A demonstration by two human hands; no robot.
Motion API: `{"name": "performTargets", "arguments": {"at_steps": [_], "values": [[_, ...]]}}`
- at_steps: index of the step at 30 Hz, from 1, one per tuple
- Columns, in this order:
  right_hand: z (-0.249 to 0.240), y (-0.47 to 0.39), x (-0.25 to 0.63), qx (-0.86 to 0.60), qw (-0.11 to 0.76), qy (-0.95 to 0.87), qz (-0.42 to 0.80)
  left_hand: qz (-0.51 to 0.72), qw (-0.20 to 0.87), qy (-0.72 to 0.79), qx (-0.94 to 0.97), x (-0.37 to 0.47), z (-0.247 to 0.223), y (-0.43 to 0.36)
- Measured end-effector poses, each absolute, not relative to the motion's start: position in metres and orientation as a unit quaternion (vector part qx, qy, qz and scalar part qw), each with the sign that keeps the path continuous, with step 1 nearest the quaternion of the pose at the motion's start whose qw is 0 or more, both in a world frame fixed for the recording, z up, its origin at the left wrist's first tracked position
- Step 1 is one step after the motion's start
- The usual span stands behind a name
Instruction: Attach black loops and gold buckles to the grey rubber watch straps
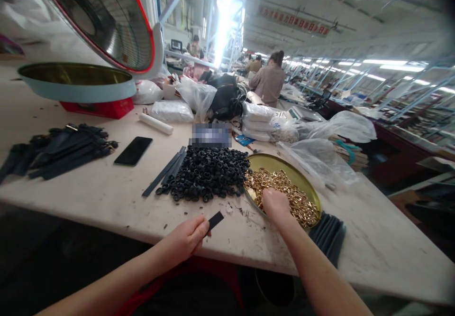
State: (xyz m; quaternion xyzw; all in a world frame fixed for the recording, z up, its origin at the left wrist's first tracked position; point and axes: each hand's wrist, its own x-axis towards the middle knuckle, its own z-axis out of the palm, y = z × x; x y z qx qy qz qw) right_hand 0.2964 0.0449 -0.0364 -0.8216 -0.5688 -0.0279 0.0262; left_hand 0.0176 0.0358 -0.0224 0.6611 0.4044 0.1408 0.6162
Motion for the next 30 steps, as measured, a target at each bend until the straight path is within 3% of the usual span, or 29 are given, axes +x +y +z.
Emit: {"name": "performTargets", "arguments": {"at_steps": [6, 10, 13, 16, 18, 23, 30], "values": [[-0.012, 0.036, 0.292, -0.807, 0.133, -0.575, 0.032, 0.164, 0.607, 0.399, 0.667, 0.008, -0.011, 0.025], [0.001, 0.014, 0.255, -0.75, 0.229, -0.6, 0.155, 0.196, 0.621, 0.394, 0.648, 0.01, -0.007, 0.026], [-0.001, -0.003, 0.212, -0.676, 0.318, -0.579, 0.325, 0.229, 0.663, 0.371, 0.609, 0.014, -0.009, 0.03], [-0.007, -0.012, 0.176, -0.532, 0.456, -0.403, 0.588, 0.238, 0.687, 0.365, 0.581, 0.014, -0.011, 0.032], [-0.011, -0.013, 0.162, -0.456, 0.494, -0.292, 0.68, 0.23, 0.7, 0.377, 0.561, 0.011, -0.012, 0.032], [-0.023, -0.01, 0.151, -0.401, 0.518, -0.194, 0.73, 0.226, 0.733, 0.384, 0.514, 0.006, -0.02, 0.033], [-0.034, -0.009, 0.15, -0.507, 0.471, -0.299, 0.657, 0.169, 0.707, 0.421, 0.543, 0.014, -0.025, 0.04]]}}
